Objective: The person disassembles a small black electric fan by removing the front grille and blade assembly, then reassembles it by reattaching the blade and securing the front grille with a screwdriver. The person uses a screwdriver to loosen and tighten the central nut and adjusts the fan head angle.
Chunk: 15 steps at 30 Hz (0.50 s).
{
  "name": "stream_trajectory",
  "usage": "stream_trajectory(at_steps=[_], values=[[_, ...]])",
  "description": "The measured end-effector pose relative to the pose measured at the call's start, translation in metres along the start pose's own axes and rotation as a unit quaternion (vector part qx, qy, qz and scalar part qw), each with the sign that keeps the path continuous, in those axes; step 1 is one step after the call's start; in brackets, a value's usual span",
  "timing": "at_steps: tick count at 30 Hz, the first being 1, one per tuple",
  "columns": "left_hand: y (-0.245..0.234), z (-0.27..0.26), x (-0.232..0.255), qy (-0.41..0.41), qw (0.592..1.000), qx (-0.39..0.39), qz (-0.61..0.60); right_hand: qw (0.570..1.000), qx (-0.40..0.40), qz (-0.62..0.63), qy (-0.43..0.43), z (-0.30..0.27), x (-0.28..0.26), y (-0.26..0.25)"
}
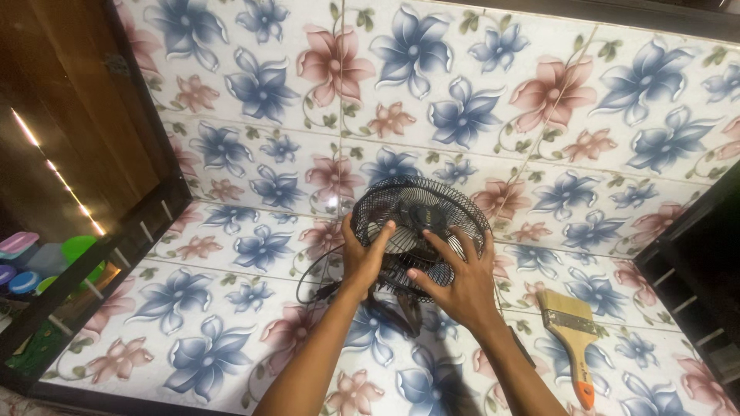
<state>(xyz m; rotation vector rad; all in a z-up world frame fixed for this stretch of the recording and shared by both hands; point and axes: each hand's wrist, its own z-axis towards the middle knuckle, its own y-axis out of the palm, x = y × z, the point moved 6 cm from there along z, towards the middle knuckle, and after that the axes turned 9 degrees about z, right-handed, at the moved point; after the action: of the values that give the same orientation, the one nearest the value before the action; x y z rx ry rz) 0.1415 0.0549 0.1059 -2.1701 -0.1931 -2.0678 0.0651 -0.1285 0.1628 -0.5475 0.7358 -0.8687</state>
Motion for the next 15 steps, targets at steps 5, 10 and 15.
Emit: stream_trajectory(at_steps=[5,10,15], values=[[0.003,0.006,0.002,-0.025,0.999,-0.022,0.026,1.0,-0.004,-0.011,0.009,0.007,0.004,0.004],[0.006,0.015,-0.001,0.009,1.0,-0.018,0.014,1.0,-0.012,-0.014,0.019,0.009,0.01,0.008],[0.006,0.022,-0.004,0.034,0.998,-0.037,-0.022,0.998,-0.025,-0.015,0.047,0.011,0.009,0.012]])
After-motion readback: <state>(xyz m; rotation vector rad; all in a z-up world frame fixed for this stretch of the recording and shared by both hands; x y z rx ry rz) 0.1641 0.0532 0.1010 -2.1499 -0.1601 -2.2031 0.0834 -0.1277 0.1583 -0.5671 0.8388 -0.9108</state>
